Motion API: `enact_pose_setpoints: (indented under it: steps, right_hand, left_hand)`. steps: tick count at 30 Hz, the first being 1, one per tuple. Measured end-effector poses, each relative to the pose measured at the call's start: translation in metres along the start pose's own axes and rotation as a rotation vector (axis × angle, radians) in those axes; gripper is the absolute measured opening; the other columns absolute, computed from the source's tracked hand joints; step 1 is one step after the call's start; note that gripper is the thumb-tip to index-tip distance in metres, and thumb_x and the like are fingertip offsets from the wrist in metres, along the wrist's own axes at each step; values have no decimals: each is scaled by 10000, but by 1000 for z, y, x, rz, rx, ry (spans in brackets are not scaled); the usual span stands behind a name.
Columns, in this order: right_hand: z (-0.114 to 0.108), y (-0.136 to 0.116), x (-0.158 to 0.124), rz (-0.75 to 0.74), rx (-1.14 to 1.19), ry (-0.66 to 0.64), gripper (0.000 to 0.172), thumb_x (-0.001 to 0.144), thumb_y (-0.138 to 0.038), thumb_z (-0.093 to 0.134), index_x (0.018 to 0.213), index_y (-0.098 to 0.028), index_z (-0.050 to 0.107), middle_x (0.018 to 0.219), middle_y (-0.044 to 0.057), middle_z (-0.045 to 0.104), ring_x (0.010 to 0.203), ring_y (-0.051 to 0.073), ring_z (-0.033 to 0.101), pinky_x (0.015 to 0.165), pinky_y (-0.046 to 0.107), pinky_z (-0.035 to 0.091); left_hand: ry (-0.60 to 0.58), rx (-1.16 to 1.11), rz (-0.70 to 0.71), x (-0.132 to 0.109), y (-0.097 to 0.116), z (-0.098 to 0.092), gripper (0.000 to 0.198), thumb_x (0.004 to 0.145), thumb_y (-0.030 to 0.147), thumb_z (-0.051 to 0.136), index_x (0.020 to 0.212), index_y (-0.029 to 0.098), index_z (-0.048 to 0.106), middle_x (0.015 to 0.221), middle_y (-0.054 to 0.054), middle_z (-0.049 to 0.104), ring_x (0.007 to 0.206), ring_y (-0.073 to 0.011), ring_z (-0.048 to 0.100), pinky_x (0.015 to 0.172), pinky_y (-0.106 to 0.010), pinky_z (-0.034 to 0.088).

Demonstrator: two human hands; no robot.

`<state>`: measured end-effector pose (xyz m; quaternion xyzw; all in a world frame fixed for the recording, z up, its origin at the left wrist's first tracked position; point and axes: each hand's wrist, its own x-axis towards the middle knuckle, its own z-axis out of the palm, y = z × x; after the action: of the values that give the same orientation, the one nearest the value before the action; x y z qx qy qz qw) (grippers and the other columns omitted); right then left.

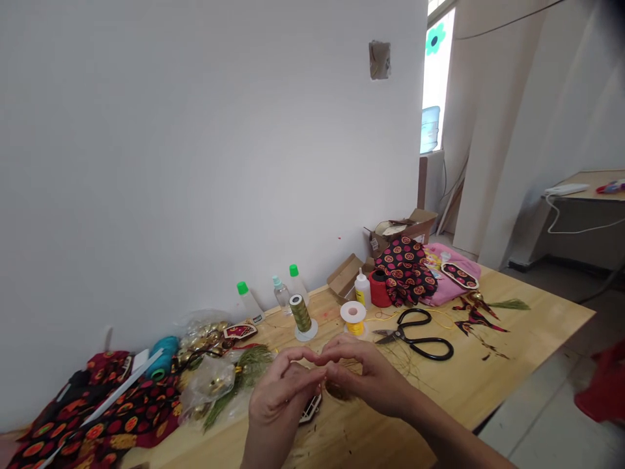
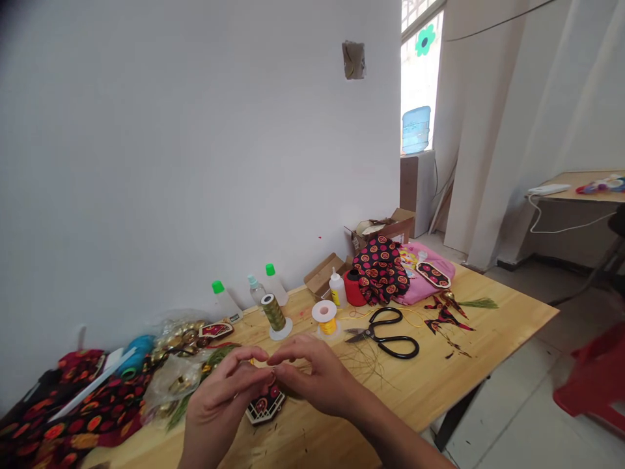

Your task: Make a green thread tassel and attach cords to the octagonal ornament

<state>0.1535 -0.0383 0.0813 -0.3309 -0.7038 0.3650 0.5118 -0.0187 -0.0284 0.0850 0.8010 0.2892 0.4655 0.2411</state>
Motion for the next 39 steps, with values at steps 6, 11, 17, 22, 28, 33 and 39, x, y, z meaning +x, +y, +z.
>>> enact_pose_setpoints:
  steps: [6, 11, 17, 22, 28, 33, 39]
  right_hand:
    - [7, 5, 0, 192, 269, -152, 208, 714, -296, 584, 782, -119, 668, 622, 14, 606, 566, 90, 502, 563, 205, 400]
    - [18, 11, -6, 357, 705, -117, 199, 610, -281, 682, 712, -111, 655, 635, 16, 624, 529, 64, 512, 548, 195, 394]
    - [21, 0, -6, 376, 845, -66, 155, 579, -248, 707, 631, -123, 632, 567, -19, 581, 510, 56, 502, 507, 173, 370]
    - [15, 1, -8, 320, 868, -37, 80, 631, -196, 674, 645, -132, 629, 651, -12, 577, 576, 58, 502, 537, 164, 374]
    - [16, -1, -6, 366, 797, -59, 151, 640, -238, 672, 693, -109, 615, 647, 2, 576, 563, 57, 497, 535, 171, 359]
    - [22, -4, -2, 381, 778, -113, 208, 555, -284, 716, 599, -110, 609, 569, -16, 567, 502, 55, 482, 517, 185, 343]
    - [4, -9, -6, 317, 727, -174, 176, 606, -276, 683, 578, -120, 605, 668, -1, 528, 594, 77, 450, 531, 192, 316]
  left_hand:
    - [-107, -85, -49, 2, 3, -12, 280, 733, 70, 524, 844, 277, 675, 802, -17, 543, 577, -90, 566, 491, -178, 455]
    - [-122, -129, -91, 2, 5, -15, 253, 720, 82, 541, 790, 269, 696, 796, -27, 549, 563, -93, 554, 483, -186, 452]
    - [-94, -270, -145, 2, 8, -13, 222, 704, 93, 562, 729, 258, 708, 754, -24, 550, 516, -94, 556, 481, -210, 464]
    - [-91, -312, -183, 0, 9, -12, 219, 699, 87, 572, 706, 258, 709, 755, -17, 538, 511, -85, 560, 482, -202, 460]
    - [-94, -311, -187, 1, 12, -12, 204, 696, 100, 585, 700, 262, 709, 779, -17, 535, 509, -77, 558, 485, -199, 458]
    - [-77, -329, -188, 1, 10, -14, 198, 695, 103, 586, 698, 257, 711, 792, -26, 538, 503, -73, 548, 491, -211, 468]
    - [-78, -380, -245, -3, 7, -17, 142, 691, 150, 601, 671, 231, 716, 739, -44, 562, 501, -93, 548, 492, -236, 477]
